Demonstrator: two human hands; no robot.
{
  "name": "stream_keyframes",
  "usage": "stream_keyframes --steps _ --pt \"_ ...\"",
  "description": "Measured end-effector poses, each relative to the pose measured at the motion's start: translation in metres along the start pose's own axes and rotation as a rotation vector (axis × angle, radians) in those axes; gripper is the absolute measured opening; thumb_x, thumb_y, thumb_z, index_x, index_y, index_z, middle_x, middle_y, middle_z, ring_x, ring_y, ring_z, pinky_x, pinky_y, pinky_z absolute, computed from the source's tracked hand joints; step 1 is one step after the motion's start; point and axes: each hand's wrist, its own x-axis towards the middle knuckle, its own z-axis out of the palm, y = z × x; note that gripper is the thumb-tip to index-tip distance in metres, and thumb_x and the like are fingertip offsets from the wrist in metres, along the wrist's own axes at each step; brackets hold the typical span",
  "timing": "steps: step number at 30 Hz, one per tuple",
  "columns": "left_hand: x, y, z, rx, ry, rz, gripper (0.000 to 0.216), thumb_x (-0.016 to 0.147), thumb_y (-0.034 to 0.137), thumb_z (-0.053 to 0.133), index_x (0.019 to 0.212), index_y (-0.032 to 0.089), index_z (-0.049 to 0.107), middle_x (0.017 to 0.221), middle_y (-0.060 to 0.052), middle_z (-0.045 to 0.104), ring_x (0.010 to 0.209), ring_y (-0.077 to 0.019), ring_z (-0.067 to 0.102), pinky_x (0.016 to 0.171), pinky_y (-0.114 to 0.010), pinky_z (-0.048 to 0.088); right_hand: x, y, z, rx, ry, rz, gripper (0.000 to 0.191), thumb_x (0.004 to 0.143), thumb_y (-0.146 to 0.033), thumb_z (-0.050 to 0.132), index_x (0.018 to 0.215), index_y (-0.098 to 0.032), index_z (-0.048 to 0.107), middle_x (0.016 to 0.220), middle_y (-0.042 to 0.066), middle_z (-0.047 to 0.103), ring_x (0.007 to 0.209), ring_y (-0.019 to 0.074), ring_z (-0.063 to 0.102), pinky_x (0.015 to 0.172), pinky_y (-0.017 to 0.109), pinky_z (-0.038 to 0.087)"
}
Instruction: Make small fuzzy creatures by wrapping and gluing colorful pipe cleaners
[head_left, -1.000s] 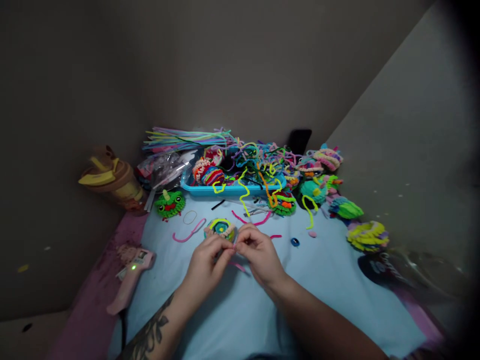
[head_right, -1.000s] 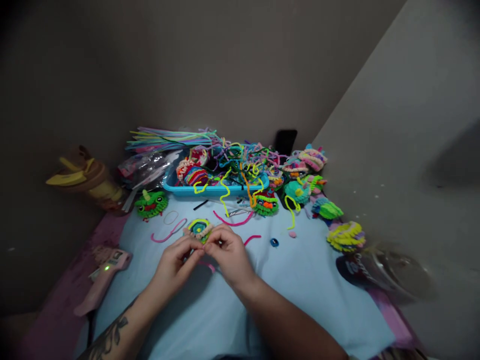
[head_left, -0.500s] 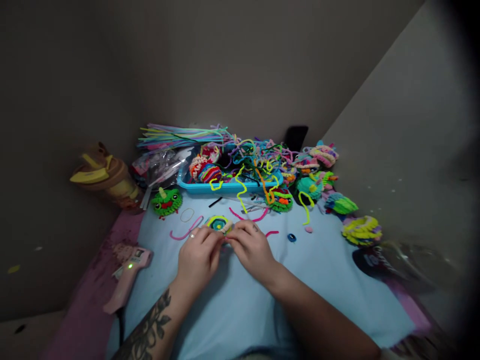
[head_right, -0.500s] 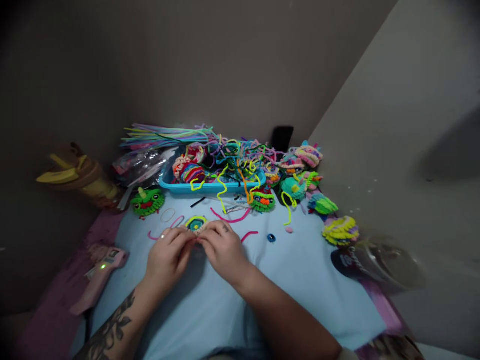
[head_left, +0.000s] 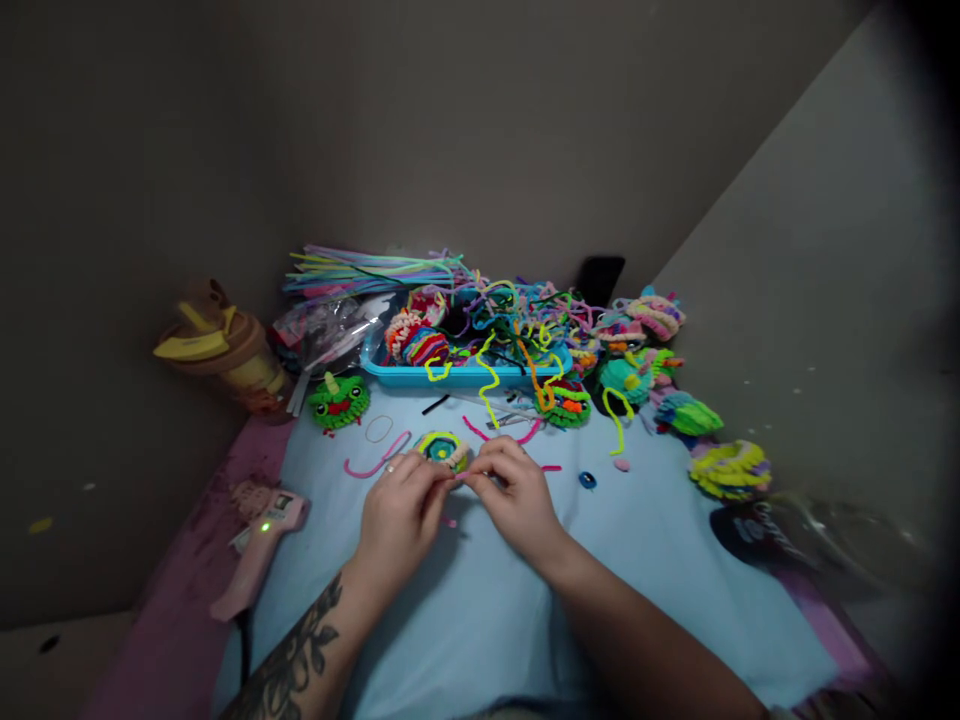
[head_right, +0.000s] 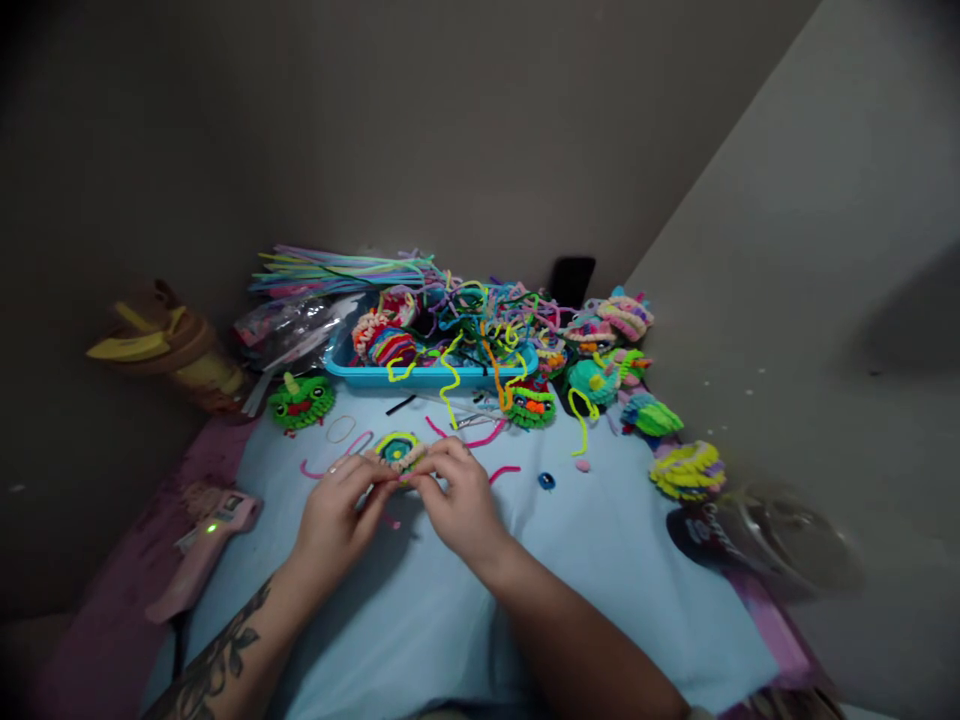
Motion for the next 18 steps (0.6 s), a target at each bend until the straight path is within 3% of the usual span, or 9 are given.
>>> stream_keyframes --steps 3,8,12,15,18 --pt "-0.002 0.004 0.003 -0.074 -0.004 -0.011 0.010 0.086 0.018 0.049 0.084 0.019 0.059 0.077 -0.004 0.060 0.078 -0.0168 0.056 0.069 -0.029 0.045 -0.001 0.001 0.003 0.177 0.049 0.146 0.007 0.073 -0.017 0.064 0.067 -0.020 0.064 0.075 0.002 0.055 0.069 0.0138 0.052 0.058 0.025 0.043" --pt "-0.008 0.007 0.010 -0.036 0.052 0.033 0.010 0.085 0.017 0.049 0.083 0.019 0.058 0.073 -0.004 0.059 0.073 -0.0165 0.056 0.065 -0.028 0.044 -0.004 0.005 0.017 0.543 0.103 0.282 0.014 0.069 -0.026 0.068 0.062 -0.019 0.058 0.068 0.000 0.052 0.067 0.0138 0.051 0.060 0.025 0.043" --pt "-0.012 0.007 0.015 0.053 0.108 0.097 0.012 0.084 0.015 0.050 0.087 0.019 0.060 0.070 -0.004 0.057 0.070 -0.0166 0.055 0.061 -0.027 0.043 -0.007 0.006 0.026 0.741 0.033 0.359 0.022 0.071 -0.031 0.065 0.062 -0.018 0.050 0.064 -0.001 0.047 0.054 0.0100 0.043 0.048 0.022 0.037" --pt "-0.011 0.006 0.013 0.001 0.111 0.045 0.011 0.085 0.017 0.050 0.089 0.019 0.060 0.074 -0.004 0.060 0.072 -0.0162 0.056 0.064 -0.028 0.045 -0.006 0.006 0.023 0.675 -0.006 0.320 0.020 0.076 -0.031 0.061 0.065 -0.019 0.051 0.069 0.000 0.050 0.056 0.0105 0.046 0.048 0.022 0.039" --pt "-0.007 0.002 0.009 -0.009 0.138 -0.005 0.010 0.085 0.017 0.050 0.091 0.020 0.059 0.081 -0.004 0.062 0.078 -0.0166 0.058 0.070 -0.030 0.046 -0.004 0.003 0.014 0.359 -0.016 0.185 0.007 0.078 -0.027 0.062 0.078 -0.020 0.061 0.086 0.004 0.057 0.076 0.0151 0.055 0.062 0.026 0.047"
